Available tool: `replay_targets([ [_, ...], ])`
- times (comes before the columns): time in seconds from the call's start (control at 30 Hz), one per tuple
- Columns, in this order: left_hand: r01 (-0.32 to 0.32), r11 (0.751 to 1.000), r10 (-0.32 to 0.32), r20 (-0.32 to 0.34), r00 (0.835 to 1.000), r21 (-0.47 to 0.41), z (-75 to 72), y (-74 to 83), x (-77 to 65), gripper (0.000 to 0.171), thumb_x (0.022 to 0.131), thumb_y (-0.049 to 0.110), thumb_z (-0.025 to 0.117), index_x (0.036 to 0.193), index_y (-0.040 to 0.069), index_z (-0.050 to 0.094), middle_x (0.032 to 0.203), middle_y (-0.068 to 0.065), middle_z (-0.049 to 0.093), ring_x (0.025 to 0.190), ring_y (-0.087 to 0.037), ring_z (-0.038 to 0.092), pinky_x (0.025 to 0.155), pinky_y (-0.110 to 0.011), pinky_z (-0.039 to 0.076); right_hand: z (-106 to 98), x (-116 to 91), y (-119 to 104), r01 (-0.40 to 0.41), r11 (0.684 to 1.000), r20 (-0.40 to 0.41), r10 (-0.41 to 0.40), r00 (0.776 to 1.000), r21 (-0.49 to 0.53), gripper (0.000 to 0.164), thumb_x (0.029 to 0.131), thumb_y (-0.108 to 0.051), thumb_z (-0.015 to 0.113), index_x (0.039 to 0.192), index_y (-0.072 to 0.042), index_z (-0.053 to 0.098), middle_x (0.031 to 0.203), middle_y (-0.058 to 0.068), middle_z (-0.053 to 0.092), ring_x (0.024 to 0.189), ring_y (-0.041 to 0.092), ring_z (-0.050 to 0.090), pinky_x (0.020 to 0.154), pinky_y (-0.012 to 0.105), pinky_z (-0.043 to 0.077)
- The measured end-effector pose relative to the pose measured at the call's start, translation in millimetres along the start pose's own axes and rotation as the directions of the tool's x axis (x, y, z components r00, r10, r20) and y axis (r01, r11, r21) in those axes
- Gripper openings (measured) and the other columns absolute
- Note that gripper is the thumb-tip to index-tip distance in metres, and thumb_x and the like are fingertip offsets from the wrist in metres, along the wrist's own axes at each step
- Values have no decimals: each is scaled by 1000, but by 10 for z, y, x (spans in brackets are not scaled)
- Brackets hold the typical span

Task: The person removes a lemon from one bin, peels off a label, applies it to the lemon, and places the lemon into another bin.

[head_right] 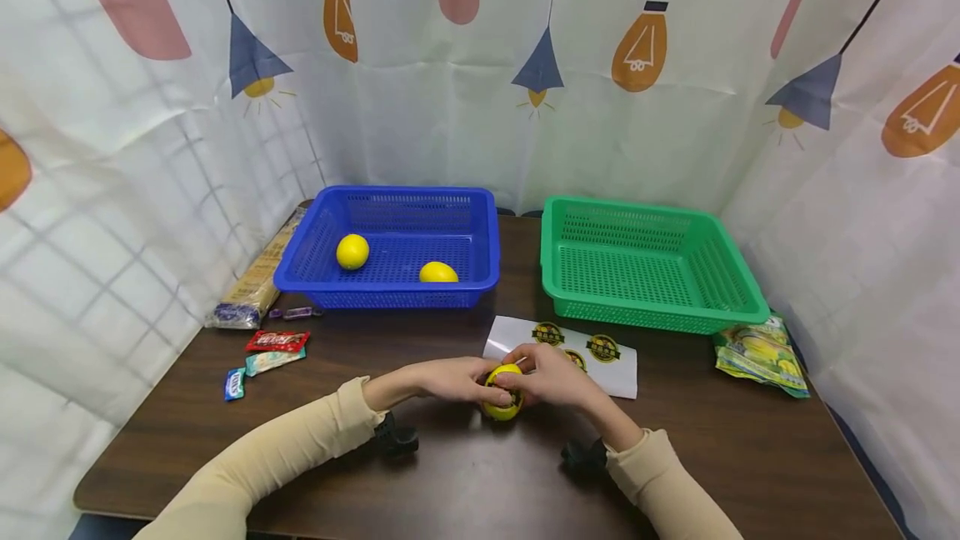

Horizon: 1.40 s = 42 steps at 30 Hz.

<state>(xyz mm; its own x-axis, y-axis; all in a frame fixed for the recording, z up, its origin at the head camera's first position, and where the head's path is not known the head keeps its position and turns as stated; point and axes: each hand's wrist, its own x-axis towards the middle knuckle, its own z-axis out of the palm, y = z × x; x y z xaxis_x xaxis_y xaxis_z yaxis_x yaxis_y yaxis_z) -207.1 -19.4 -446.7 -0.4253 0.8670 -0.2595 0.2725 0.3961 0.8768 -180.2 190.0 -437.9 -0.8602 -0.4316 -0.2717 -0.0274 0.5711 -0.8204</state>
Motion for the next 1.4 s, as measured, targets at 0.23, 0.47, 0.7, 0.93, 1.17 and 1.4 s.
replay_targets([
  [0.23, 48, 998, -45, -73, 996, 41, 16, 17, -6, 22, 94, 30, 67, 109, 14, 61, 86, 10, 62, 75, -1, 56, 67, -17, 49, -18, 24, 19, 27, 997, 29, -29, 999, 66, 43, 93, -33, 70, 119, 1, 65, 105, 17, 76, 69, 12, 67, 61, 31, 59],
  [0.47, 33, 997, -27, -89, 996, 72, 17, 31, -20, 26, 90, 32, 72, 108, 15, 63, 85, 10, 65, 72, 1, 59, 65, -16, 51, -6, 28, 54, 38, 992, 20, -41, 999, 124, 38, 96, -28, 66, 117, 4, 65, 102, 20, 76, 73, 11, 68, 62, 31, 60],
  [0.7, 36, 998, -40, -89, 995, -45, -23, -24, -53, 29, 94, 27, 68, 117, 11, 61, 96, 4, 66, 80, -4, 62, 74, -19, 55, 7, 1, 150, 127, 991, -49, -125, 991, 37, 46, 91, -35, 71, 127, -8, 63, 119, 19, 71, 87, 10, 71, 67, 27, 60],
  [0.93, 11, 982, -32, -107, 994, -191, 26, -80, -32, 27, 97, 24, 64, 117, 6, 61, 101, 1, 66, 85, -6, 64, 79, -23, 59, 20, -55, 296, 321, 946, 1, -321, 947, -52, 85, 72, -25, 90, 144, -10, 46, 135, 16, 59, 87, 7, 72, 70, 25, 61],
  [1.17, 34, 966, -68, -123, 990, -257, 53, -106, 18, 37, 105, 33, 50, 125, 4, 59, 109, -8, 68, 88, -11, 68, 84, -28, 61, -31, -69, 383, 347, 938, 29, -346, 938, -20, 78, 74, -22, 88, 141, -13, 49, 123, 14, 64, 79, 7, 72, 66, 28, 61],
  [1.4, -17, 906, -102, -257, 961, -422, -50, -54, 233, 50, 110, 31, 32, 136, -8, 50, 123, -30, 65, 100, -28, 74, 90, -35, 60, -485, -208, 365, 339, 941, 63, -340, 939, 14, 76, 81, -14, 81, 146, -5, 43, 131, 21, 56, 89, 13, 70, 73, 29, 61],
])
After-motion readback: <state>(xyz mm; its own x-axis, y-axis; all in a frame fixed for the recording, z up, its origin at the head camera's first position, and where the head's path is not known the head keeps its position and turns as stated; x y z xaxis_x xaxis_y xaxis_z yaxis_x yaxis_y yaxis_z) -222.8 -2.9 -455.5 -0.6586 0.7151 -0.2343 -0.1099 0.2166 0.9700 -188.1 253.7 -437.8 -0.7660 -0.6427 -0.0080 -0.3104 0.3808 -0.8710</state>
